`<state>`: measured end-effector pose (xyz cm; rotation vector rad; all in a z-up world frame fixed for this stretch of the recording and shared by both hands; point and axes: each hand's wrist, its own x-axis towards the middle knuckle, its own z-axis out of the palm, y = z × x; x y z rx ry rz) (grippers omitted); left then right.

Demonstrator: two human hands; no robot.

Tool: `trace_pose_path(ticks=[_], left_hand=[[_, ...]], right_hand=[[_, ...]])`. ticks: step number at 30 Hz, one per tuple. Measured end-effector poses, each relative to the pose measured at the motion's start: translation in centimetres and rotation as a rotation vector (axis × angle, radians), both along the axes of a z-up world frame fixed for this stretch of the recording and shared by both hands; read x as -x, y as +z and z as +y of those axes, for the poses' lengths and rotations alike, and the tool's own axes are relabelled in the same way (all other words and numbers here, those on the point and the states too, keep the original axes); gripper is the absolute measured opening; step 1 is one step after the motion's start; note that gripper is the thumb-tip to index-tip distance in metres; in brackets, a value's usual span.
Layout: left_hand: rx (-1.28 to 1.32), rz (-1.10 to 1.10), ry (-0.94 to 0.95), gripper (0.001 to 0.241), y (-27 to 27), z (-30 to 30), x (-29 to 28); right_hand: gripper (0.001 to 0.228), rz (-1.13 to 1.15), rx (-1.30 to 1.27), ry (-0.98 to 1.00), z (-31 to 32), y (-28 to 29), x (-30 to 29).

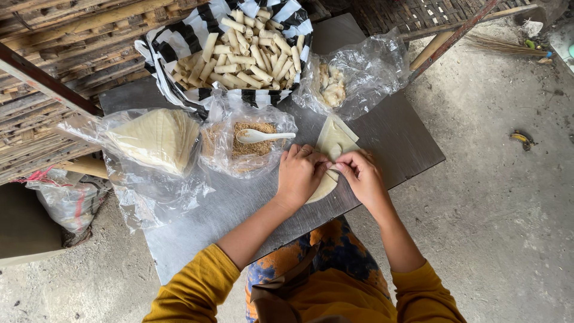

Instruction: The person prepares pastries by placing a spoonful of sweet filling onto a square wrapper and folding it into a triangle. The person repeatedly performs this action using a spoon, a plastic bag of filling, and wrappers stacked on a metal table.

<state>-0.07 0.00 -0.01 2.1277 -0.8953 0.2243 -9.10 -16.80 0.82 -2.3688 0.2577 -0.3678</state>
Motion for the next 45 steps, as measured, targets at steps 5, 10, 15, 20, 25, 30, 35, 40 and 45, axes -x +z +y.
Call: trace_pose_path(ticks=[5, 10, 15, 20, 25, 30, 35, 40, 45], left_hand=[[-0.008, 0.013, 0.018, 0.015, 0.2, 0.0, 0.0], [0.060, 0.010, 0.034, 0.015, 0.2, 0.2, 0.0], [0.025, -0.063, 0.035, 0.015, 0.3, 0.3, 0.1], [-0.068, -0.110, 0.011, 0.021, 0.5, 0.4, 0.4], [-0.089, -0.173, -0.011, 0.015, 0.3, 0.4, 0.6], [-0.104, -0.141, 0.045, 0.024, 0.5, 0.3, 0.5], [-0.142, -0.109, 0.081, 0.026, 0.4, 0.3, 0.4], [-0.128, -0.081, 0.098, 0.026, 0.6, 0.3, 0.0], [-0.107, -0.024, 0.092, 0.025, 0.3, 0.5, -0.2]], right_hand=[[0.030, -0.167, 0.412, 0.123, 1.6, 0.5, 1.6], [0.063, 0.059, 0.776, 0.066, 2.2, 1.3, 1.4], [0.063, 0.057, 0.916, 0.038, 0.4, 2.3, -3.0], [0.058, -0.003, 0.470, 0.060, -0.7, 3.1, -2.3], [0.031, -0.104, 0.346, 0.111, -1.8, 2.0, -2.8], [0.031, -0.101, -0.078, 0.057, -3.3, 3.4, -5.9], [0.032, -0.338, -0.262, 0.300, -1.7, 8.2, -15.2], [0.029, -0.386, -0.027, 0.434, 3.3, 11.1, -17.3], [0.015, -0.205, 0.109, 0.419, 4.0, 8.6, -14.0]])
